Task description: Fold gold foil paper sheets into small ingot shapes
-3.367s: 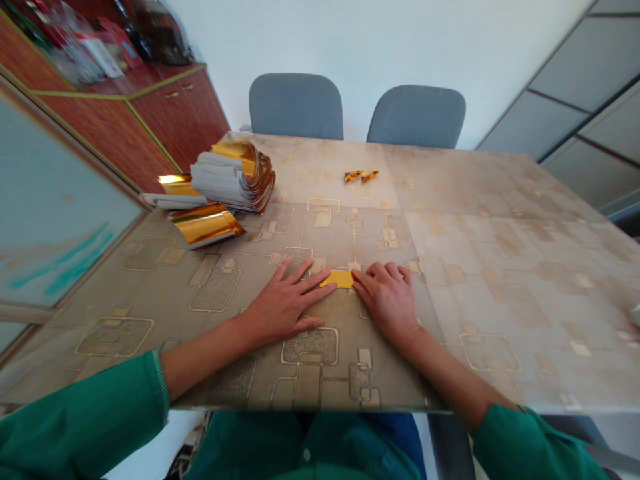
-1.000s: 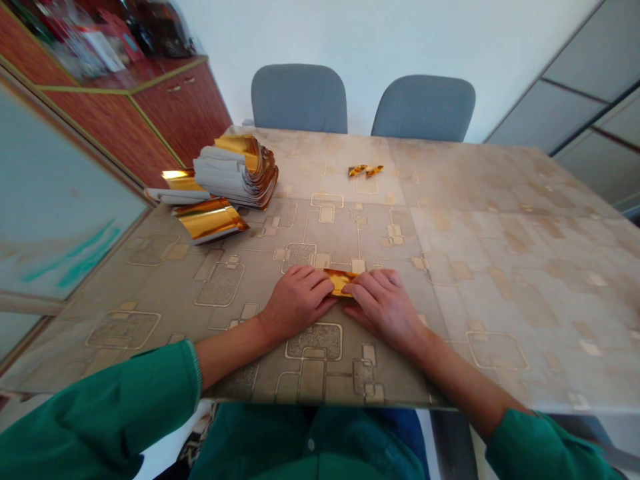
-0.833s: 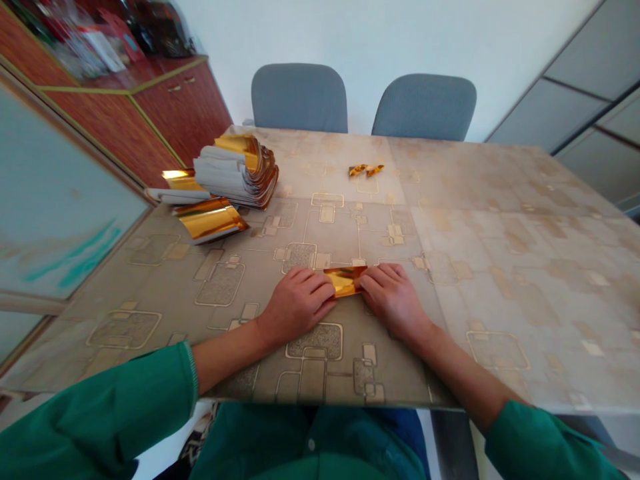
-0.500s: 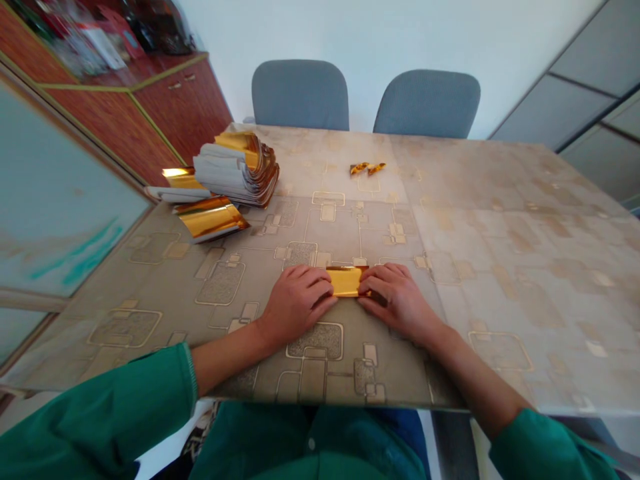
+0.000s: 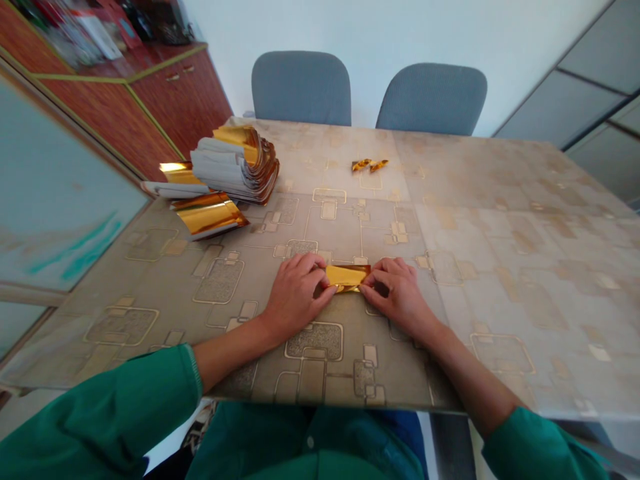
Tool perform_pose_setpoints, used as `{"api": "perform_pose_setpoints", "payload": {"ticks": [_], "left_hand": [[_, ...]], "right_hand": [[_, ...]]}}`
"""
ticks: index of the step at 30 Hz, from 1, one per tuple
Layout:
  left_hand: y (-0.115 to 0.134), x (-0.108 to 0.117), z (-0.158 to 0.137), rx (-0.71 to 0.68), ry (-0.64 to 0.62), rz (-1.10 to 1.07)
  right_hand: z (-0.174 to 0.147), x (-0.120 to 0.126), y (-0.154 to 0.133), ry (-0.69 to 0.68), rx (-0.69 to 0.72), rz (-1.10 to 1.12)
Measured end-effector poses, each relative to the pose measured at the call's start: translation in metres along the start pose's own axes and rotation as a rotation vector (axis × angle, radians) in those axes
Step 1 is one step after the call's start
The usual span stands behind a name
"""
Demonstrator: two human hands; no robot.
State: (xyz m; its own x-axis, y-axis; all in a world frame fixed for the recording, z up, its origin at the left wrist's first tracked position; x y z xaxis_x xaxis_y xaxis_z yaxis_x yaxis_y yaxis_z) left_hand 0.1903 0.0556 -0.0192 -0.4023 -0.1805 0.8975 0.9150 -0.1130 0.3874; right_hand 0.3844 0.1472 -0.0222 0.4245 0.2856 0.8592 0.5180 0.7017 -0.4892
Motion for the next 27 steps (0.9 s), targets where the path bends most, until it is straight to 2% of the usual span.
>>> {"api": "perform_pose_setpoints", "payload": {"ticks": [6,17,21,23,27], "left_hand": [[0.002,0.001,0.003,0.026,-0.019,0.024],[0.000,0.000,0.005,0.026,-0.025,0.026],[-0.001,0.000,0.005,0.018,-0.008,0.092],[0.001,0.001,0.004,-0.048,0.039,0.175],[0.014,0.002,0.002,-0.351,0.114,0.378]], "right_hand": [[0.002,-0.004,-0.002,0.053,-0.059,-0.072],[0.003,-0.003,-0.009,0.039,-0.133,-0.136],[0.001,-0.003,-0.008,0.047,-0.179,-0.172],[0.001,-0.003,-0.008,0.050,-0.189,-0.187],[0.001,-0.004,-0.008,0.058,-0.179,-0.207]]}}
Point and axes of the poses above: each hand's wrist, its own z-axis towards the middle knuckle, its own x-axis out of the back of the hand, y = z × x, the point moved 2 cm from there along z, towards the middle knuckle, and after that the axes turned 4 degrees about -y, right-handed, at the moved point
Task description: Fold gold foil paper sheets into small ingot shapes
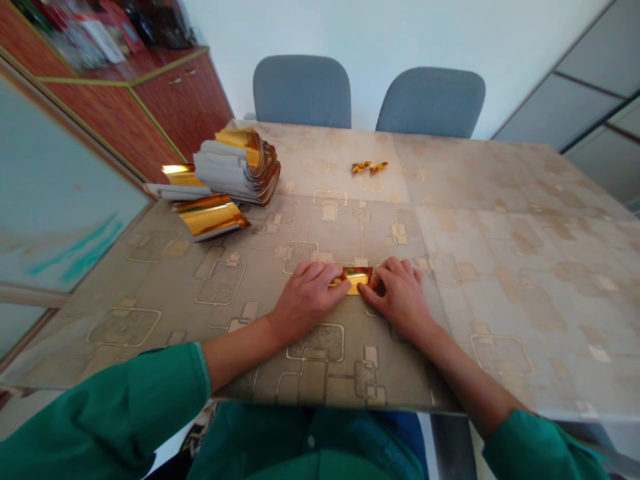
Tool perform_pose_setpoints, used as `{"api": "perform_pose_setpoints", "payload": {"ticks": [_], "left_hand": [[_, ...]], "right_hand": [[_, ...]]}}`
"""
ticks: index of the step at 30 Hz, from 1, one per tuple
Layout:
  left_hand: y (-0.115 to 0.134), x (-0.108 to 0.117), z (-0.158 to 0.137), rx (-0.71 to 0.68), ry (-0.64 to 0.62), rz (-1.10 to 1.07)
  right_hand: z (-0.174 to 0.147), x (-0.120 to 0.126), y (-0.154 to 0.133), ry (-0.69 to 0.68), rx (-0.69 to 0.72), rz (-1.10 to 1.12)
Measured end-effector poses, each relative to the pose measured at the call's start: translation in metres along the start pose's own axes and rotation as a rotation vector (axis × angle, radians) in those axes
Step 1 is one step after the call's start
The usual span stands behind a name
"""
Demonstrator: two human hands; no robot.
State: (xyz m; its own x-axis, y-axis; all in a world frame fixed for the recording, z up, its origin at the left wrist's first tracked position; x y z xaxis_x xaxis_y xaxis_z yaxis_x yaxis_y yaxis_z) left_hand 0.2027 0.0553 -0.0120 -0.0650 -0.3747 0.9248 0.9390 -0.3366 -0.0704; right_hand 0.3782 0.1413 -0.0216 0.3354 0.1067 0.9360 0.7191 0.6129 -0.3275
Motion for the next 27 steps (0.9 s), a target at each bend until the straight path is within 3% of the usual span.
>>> {"api": "perform_pose_setpoints", "payload": {"ticks": [7,14,18,20,27], "left_hand": [[0.007,-0.006,0.002,-0.271,-0.149,0.046],[0.008,-0.004,-0.003,-0.233,-0.265,-0.012],[0.011,-0.004,-0.005,-0.211,-0.280,-0.041],[0.011,-0.004,-0.006,-0.203,-0.273,-0.067],[0.013,-0.005,-0.012,-0.185,-0.257,-0.082]], "right_hand": [[0.001,-0.004,0.002,0.012,-0.032,-0.027],[-0.002,0.000,0.001,0.084,0.044,-0.044],[-0.012,0.008,-0.013,0.117,0.391,-0.115],[-0.018,0.008,-0.019,0.112,0.497,-0.148],[-0.030,0.003,-0.016,0.068,0.414,-0.235]]}}
Point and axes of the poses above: each hand's wrist, its own z-axis towards the middle knuckle, its own x-axis out of the back of the hand, y = z × x, the point moved 2 cm from there along z, towards the middle knuckle, and after that the axes turned 4 degrees about -y, right-handed, at the moved point
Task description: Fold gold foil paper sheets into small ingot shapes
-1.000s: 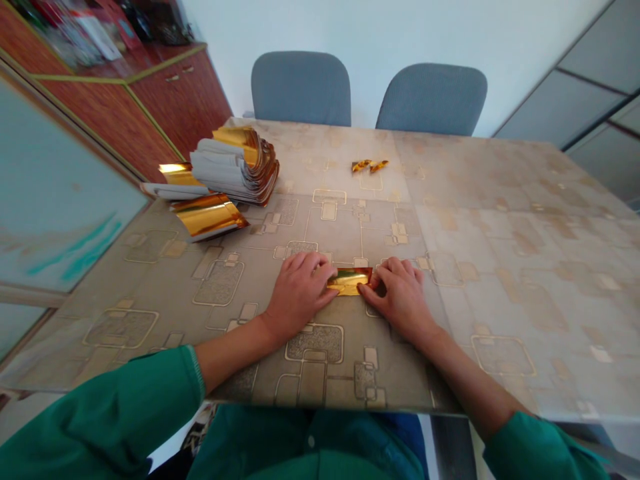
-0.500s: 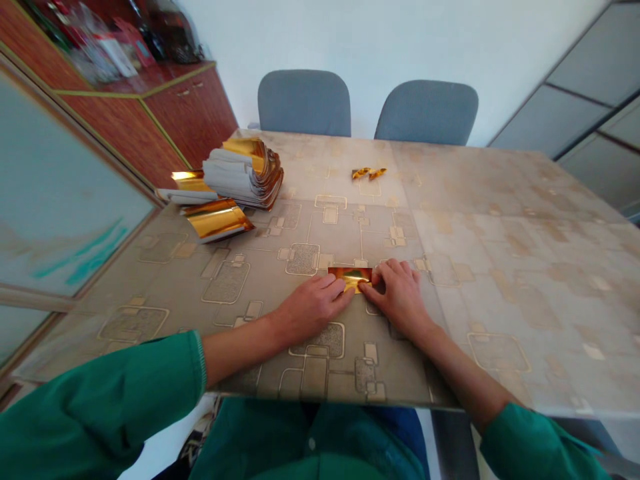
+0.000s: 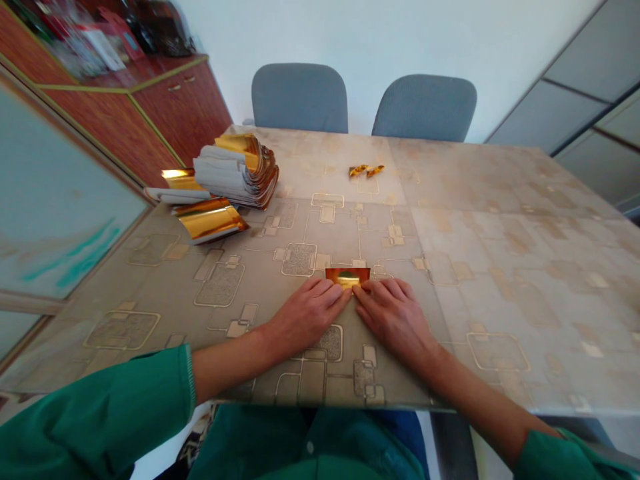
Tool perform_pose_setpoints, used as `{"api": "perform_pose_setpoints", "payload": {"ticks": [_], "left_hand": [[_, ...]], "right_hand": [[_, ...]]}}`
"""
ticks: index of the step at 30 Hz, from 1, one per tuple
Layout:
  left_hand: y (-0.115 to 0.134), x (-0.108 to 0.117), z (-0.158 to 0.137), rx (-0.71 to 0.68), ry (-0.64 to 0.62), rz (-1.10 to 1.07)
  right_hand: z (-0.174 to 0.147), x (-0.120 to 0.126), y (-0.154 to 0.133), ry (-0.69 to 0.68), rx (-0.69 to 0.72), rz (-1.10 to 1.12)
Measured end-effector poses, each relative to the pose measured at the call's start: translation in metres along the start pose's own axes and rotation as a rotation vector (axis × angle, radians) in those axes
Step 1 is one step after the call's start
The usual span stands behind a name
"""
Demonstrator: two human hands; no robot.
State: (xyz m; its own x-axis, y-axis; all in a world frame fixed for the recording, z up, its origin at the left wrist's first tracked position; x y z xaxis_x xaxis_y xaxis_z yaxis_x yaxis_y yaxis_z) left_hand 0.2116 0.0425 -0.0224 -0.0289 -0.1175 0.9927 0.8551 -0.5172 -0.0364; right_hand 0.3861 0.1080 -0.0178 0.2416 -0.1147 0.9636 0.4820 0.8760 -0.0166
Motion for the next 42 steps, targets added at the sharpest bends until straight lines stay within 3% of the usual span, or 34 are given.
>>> {"api": "perform_pose_setpoints", "payload": {"ticks": [4,13,19,29,42], "left_hand": [[-0.001,-0.001,-0.003,0.026,0.004,-0.027],[-0.010,0.002,-0.024,-0.010,0.032,-0.078],[0.001,-0.004,-0.014,0.032,0.077,-0.059],[-0.002,-0.002,-0.007,0.050,-0.003,-0.116],[-0.006,-0.002,-0.026,0.041,0.014,-0.169]], "right_hand": [[-0.004,0.000,0.003,-0.062,-0.033,0.011],[-0.016,0.000,0.007,-0.042,-0.027,-0.010],[-0.002,0.001,0.000,-0.116,-0.059,-0.061],[0.000,0.000,-0.010,-0.166,-0.083,-0.062],[-0.011,0.007,0.016,-0.061,-0.106,0.010]]}}
Point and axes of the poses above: each hand's wrist, its own z-axis towards the middle knuckle, its own x-axis out of the back of the hand, y = z × x, the point moved 2 cm from there along z, towards the middle knuckle, and after that the axes turned 4 degrees about -y, right-handed, at the moved point
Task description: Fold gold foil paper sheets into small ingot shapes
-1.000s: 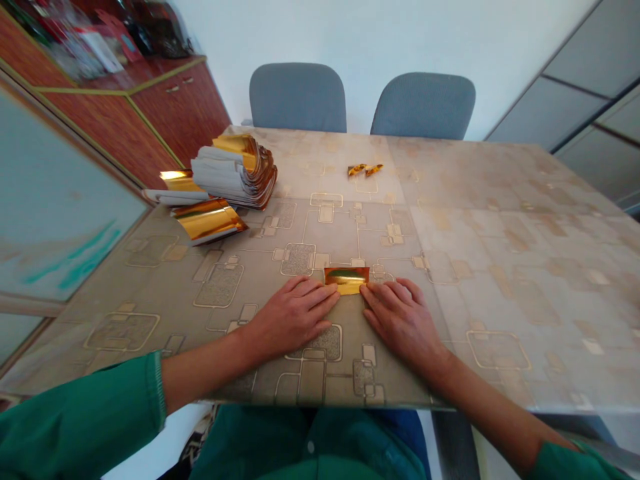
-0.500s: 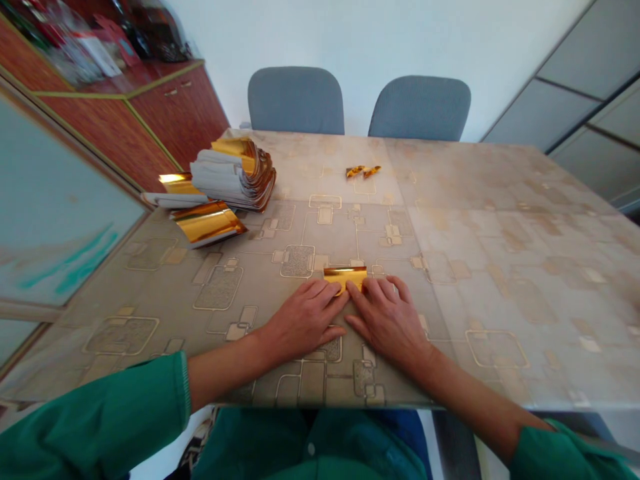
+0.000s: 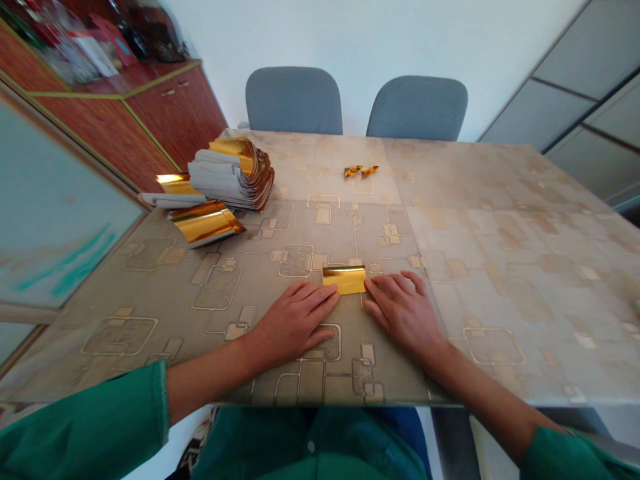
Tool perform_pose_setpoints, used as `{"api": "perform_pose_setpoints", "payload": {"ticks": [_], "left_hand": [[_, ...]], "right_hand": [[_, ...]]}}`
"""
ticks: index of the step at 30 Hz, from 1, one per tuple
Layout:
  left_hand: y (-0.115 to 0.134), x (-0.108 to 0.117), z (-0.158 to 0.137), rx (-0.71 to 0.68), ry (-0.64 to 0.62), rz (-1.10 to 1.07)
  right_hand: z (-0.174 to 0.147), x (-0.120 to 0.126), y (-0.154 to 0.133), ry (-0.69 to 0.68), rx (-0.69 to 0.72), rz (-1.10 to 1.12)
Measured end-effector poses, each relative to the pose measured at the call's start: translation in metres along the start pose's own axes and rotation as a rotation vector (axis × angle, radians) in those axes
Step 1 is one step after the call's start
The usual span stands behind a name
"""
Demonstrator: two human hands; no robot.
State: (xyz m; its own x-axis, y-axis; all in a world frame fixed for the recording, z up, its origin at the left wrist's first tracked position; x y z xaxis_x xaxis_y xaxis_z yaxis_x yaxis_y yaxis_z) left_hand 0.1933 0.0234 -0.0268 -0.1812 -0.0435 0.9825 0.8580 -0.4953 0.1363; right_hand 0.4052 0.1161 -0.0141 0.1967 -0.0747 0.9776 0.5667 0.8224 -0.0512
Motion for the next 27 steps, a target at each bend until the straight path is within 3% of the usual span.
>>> {"api": "perform_pose_setpoints", "payload": {"ticks": [6,12,18,23,27], "left_hand": [[-0.001,0.001,0.003,-0.002,-0.009,-0.017],[0.001,0.003,0.005,0.021,-0.018,-0.036],[0.005,0.005,0.012,0.081,-0.014,-0.053],[0.005,0.004,0.011,0.083,0.027,-0.102],[-0.004,0.009,0.009,0.240,0.132,-0.225]], "right_hand": [[0.035,0.002,0.015,0.089,-0.068,0.213],[0.060,-0.001,0.008,0.068,-0.017,0.060],[0.053,0.005,0.000,0.067,0.041,0.192],[0.041,-0.005,0.003,0.044,0.042,0.370],[0.036,-0.015,0.005,0.060,0.075,0.460]]}}
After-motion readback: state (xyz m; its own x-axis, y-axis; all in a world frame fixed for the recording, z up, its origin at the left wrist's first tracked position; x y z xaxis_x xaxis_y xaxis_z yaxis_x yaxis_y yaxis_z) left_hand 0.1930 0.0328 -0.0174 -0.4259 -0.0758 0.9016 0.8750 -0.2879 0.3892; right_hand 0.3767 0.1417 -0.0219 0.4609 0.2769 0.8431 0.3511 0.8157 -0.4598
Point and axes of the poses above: each hand's wrist, its own z-axis towards the middle knuckle, its own x-axis out of the back of the hand, y = z × x, the point moved 2 cm from there along z, towards the middle knuckle, and after that the axes turned 4 degrees about -y, right-handed, at the moved point
